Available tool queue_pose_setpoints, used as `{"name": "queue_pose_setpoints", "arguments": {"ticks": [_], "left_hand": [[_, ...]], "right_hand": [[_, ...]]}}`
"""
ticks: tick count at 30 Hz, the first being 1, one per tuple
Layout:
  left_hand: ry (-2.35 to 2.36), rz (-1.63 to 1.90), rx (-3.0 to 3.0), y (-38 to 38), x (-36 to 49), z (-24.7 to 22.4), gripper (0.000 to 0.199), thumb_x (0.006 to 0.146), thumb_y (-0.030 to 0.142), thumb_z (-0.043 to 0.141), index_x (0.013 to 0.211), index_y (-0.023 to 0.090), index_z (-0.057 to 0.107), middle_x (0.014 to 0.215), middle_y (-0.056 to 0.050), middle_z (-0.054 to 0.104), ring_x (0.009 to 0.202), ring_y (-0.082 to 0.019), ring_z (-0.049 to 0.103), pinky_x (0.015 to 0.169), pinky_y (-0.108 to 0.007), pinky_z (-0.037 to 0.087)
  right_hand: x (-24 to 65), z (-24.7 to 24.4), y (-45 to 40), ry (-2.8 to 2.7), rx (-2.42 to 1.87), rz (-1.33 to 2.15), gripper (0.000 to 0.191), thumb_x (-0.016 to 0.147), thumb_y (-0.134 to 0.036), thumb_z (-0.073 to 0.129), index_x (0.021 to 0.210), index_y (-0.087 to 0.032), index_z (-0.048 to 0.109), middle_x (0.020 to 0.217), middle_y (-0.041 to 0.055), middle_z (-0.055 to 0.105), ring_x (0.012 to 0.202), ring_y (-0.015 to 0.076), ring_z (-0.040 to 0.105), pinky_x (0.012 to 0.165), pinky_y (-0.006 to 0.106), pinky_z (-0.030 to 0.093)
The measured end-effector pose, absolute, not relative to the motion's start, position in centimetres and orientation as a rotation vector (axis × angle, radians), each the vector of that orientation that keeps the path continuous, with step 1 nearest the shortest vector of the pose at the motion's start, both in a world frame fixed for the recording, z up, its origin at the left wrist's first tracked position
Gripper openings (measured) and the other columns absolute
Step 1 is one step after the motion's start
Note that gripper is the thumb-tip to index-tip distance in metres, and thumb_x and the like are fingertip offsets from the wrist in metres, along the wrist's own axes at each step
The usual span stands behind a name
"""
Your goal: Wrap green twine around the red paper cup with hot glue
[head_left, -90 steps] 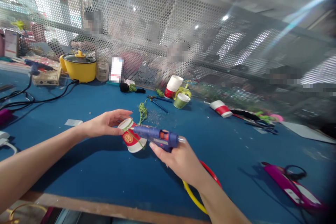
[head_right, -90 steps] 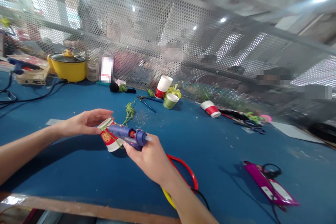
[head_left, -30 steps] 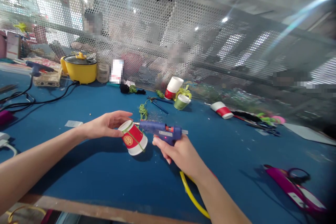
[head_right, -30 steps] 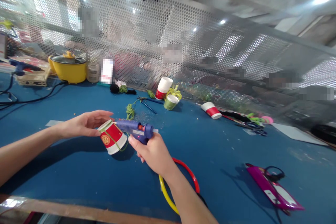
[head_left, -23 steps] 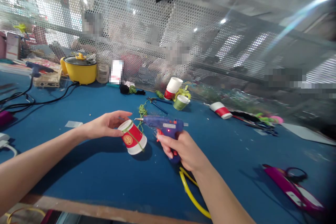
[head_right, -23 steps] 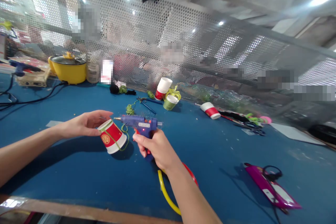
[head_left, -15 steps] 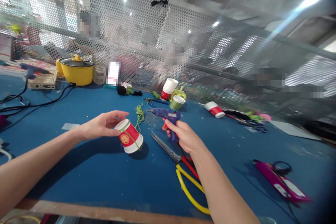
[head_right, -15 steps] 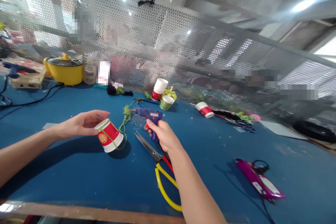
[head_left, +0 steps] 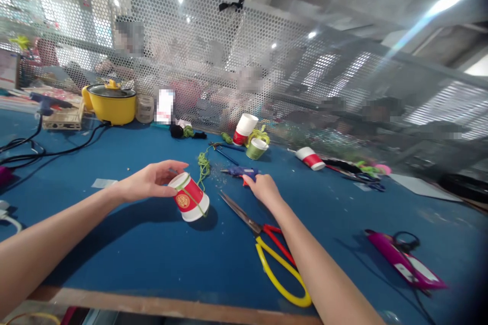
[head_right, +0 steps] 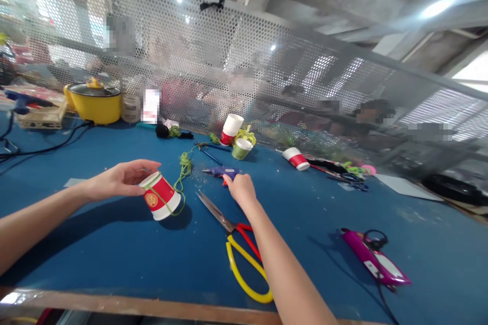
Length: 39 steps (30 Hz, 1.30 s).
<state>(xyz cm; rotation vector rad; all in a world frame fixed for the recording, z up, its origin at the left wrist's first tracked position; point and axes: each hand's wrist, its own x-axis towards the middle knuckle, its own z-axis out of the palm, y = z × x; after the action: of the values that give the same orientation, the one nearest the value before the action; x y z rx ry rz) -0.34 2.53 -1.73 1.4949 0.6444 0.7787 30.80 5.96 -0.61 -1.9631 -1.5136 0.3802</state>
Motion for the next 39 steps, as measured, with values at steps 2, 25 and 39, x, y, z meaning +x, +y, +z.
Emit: {"name": "queue_pose_setpoints", "arguments": {"ticks": [2,25,39], "left_hand": [[0.637,0.779,1.485,2.5,-0.2,-1.8,0.056,0.068,0.021,0.069,0.118,0.018,0.044,0.107,-0.008,0.059,0.099,-0.02,0.055,0.084,-0.035,0.043],[0.616,0.699,1.457,1.8,0.0,-1.6,0.058,0.065,0.02,0.069,0.118,0.019,0.047,0.106,-0.008,0.06,0.096,-0.022,0.056,0.081,-0.033,0.042],[0.506,0.656,1.342,1.6,0.1,-1.4,0.057,0.065,0.02,0.071,0.117,0.019,0.049,0.108,-0.01,0.062,0.096,-0.023,0.058,0.081,-0.034,0.043]], "right_hand": [[29.4,0.5,4.9,-1.597,-1.926,0.269,0.026,0.067,-0.016,0.065,0.047,-0.019,0.049,0.072,0.0116,0.059,0.096,0.0308,0.053,0.078,0.038,0.039],[21.3,1.6,-2.0,-2.088,-1.214,0.533,0.01,0.083,-0.019,0.05,0.08,-0.02,0.059,0.076,0.001,0.066,0.071,0.0145,0.061,0.066,0.025,0.045],[20.9,1.1,-1.4,-2.068,-1.168,0.512,0.012,0.083,-0.021,0.048,0.074,-0.019,0.056,0.071,0.0012,0.062,0.066,0.014,0.057,0.062,0.025,0.045]]}}
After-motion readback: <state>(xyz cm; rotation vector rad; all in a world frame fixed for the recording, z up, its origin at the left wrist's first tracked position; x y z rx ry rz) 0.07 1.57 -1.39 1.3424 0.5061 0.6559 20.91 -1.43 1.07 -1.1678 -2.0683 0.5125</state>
